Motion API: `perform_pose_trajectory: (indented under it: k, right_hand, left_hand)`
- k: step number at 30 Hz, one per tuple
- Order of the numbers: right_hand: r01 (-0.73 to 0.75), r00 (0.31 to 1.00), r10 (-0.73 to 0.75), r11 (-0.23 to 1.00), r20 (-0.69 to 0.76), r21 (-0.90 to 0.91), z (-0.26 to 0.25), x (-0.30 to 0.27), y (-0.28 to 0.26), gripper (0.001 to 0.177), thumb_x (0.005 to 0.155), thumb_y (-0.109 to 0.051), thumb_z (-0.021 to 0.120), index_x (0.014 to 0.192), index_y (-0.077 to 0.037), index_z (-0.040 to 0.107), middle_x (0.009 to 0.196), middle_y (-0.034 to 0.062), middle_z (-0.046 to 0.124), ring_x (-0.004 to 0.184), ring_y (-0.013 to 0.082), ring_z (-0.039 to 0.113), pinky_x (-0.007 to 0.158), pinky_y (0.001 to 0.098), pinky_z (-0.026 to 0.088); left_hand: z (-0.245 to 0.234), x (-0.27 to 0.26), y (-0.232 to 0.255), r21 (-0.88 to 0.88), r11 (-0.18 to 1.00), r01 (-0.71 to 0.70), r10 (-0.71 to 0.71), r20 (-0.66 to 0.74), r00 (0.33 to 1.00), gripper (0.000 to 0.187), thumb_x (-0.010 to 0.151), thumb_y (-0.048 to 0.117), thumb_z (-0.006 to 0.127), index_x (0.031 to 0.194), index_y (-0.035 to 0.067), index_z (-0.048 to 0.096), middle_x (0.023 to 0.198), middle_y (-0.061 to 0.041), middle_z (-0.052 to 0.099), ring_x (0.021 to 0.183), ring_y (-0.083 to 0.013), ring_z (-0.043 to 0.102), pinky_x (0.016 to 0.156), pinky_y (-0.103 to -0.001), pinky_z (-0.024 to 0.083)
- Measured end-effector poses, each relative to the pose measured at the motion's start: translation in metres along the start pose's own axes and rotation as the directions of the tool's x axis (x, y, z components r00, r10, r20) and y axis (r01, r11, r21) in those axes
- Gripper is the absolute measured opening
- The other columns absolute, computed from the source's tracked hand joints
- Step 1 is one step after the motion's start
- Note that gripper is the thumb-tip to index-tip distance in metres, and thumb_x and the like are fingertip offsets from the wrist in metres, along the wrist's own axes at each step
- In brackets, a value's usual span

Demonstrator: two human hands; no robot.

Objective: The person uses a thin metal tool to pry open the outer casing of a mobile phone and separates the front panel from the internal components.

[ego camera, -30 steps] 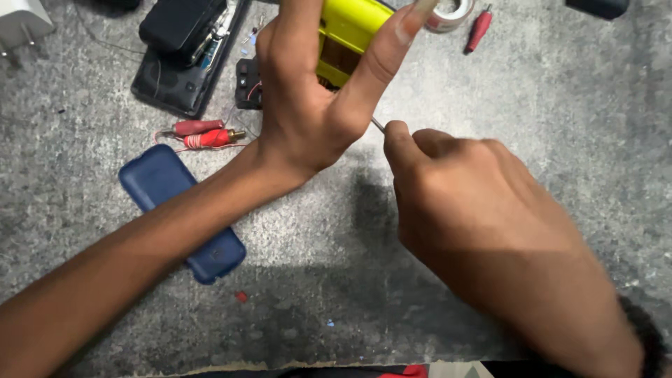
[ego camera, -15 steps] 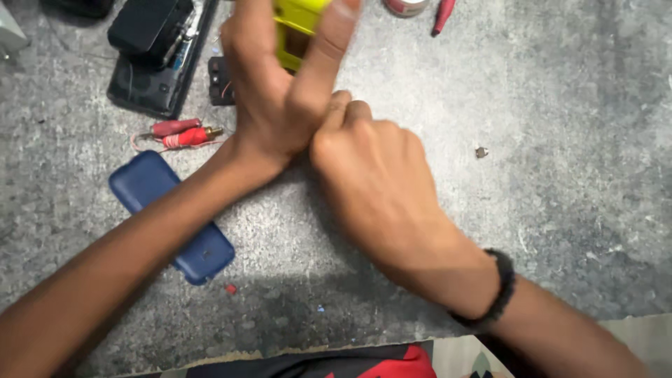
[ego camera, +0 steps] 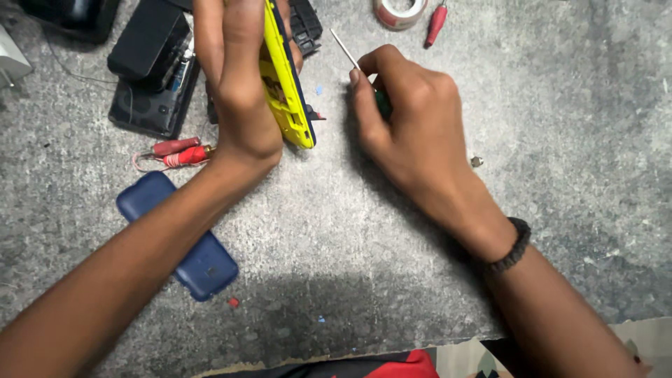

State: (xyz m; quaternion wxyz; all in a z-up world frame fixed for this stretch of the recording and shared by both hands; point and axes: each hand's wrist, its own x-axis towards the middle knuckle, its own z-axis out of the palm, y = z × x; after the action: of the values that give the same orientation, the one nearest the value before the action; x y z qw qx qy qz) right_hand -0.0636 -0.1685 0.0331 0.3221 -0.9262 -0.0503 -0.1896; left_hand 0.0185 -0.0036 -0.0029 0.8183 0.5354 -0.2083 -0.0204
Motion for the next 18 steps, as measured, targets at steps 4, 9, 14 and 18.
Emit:
perform_pose_trajectory:
  k: [4, 9, 14, 18]
  right_hand:
    - [0.029, 0.999, -0.026, 0.994, -0.028, 0.103, 0.004, -0.004, -0.001, 0.009, 0.109, -0.007, 0.064, 0.106, 0.002, 0.063, 0.076, 0.0138, 0.064, 0.06, 0.0227, 0.06, 0.059, 0.0361, 0.043]
    - [-0.019, 0.999, 0.026, 0.979, -0.03, 0.202, 0.01, -0.01, -0.01, 0.014, 0.115, -0.011, 0.061, 0.108, 0.001, 0.061, 0.071, 0.0071, 0.06, 0.06, 0.0129, 0.058, 0.057, 0.0294, 0.044]
    - [-0.142, 0.989, 0.12, 0.929, 0.086, 0.343, 0.012, -0.011, -0.02, 0.027, 0.111, -0.019, 0.068, 0.102, -0.002, 0.049, 0.076, 0.0053, 0.055, 0.065, 0.0106, 0.05, 0.057, 0.0281, 0.041]
    - [-0.155, 0.982, 0.095, 0.899, 0.162, 0.411, 0.014, -0.006, -0.021, 0.033, 0.094, -0.015, 0.075, 0.114, -0.002, 0.051, 0.084, 0.0059, 0.059, 0.064, 0.0082, 0.053, 0.05, 0.025, 0.04]
  left_hand:
    - [-0.002, 0.004, 0.0, -0.093, 0.995, 0.035, -0.035, 0.006, 0.999, 0.03, 0.119, 0.038, 0.051, 0.115, 0.008, 0.048, 0.096, -0.006, 0.055, 0.076, -0.0134, 0.053, 0.069, -0.028, 0.047]
    - [-0.013, 0.009, -0.004, -0.148, 0.989, 0.02, -0.017, 0.019, 1.0, 0.031, 0.121, 0.037, 0.052, 0.113, 0.007, 0.049, 0.099, -0.005, 0.055, 0.077, -0.0133, 0.052, 0.068, -0.029, 0.047]
    - [-0.014, 0.01, -0.005, -0.227, 0.971, 0.068, -0.06, 0.044, 0.997, 0.032, 0.118, 0.039, 0.05, 0.129, 0.009, 0.048, 0.117, -0.007, 0.056, 0.103, -0.0171, 0.059, 0.082, -0.033, 0.05]
    - [-0.011, 0.012, 0.0, -0.369, 0.918, 0.148, -0.121, 0.095, 0.988, 0.036, 0.115, 0.04, 0.047, 0.136, 0.012, 0.043, 0.127, -0.007, 0.054, 0.115, -0.0214, 0.061, 0.094, -0.036, 0.052]
